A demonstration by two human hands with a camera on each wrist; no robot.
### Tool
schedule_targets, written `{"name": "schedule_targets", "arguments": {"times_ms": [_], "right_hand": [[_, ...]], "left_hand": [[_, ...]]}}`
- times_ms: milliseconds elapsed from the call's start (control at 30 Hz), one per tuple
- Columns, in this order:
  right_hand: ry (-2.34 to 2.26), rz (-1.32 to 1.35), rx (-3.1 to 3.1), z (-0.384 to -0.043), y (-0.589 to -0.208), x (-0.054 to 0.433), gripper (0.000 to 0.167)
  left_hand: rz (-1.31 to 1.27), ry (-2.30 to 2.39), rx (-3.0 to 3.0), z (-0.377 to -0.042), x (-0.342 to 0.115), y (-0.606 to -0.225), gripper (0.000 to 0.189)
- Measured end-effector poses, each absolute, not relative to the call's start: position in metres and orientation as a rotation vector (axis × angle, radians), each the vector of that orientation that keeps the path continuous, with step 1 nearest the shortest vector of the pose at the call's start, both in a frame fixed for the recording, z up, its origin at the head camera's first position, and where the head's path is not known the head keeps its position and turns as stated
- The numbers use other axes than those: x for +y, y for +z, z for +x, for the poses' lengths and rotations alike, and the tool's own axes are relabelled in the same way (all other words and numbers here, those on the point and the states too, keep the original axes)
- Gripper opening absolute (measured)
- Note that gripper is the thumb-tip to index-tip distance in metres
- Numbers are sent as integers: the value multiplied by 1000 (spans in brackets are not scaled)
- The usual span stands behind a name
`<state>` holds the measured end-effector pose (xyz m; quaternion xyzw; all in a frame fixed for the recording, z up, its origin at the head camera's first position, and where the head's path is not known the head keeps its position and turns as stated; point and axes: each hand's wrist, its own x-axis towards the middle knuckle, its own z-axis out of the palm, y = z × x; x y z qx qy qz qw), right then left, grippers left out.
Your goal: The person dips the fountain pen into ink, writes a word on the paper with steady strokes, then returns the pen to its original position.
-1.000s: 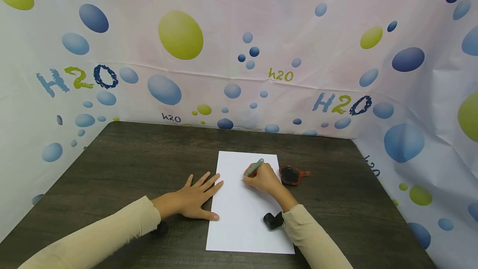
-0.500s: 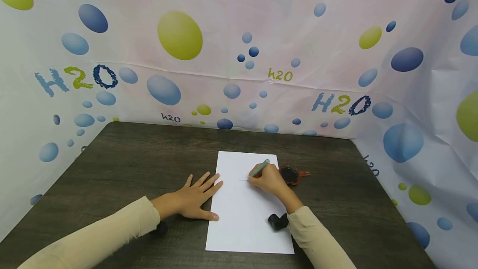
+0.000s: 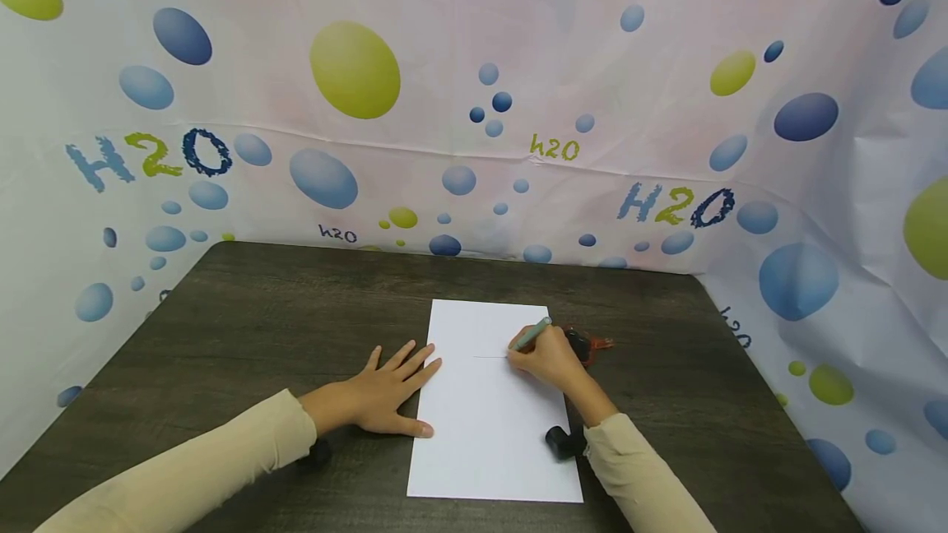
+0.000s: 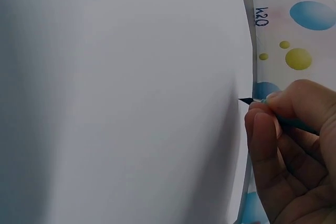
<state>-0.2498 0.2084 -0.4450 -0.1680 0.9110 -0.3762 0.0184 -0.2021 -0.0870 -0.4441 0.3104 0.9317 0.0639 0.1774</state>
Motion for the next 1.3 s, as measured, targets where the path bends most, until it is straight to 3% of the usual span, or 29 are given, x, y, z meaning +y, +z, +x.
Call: {"name": "schedule_targets", "arguments": {"times_ms": [800,1300], "right_hand": [[-1144,-426,2870,-245,-444,228,3],[-1221,-534,2906,-257,-443,204,5]], "left_hand": [[885,191,2634,-202,-87,-443,99],[881,182,2632,-200,-87,-439,98]]}}
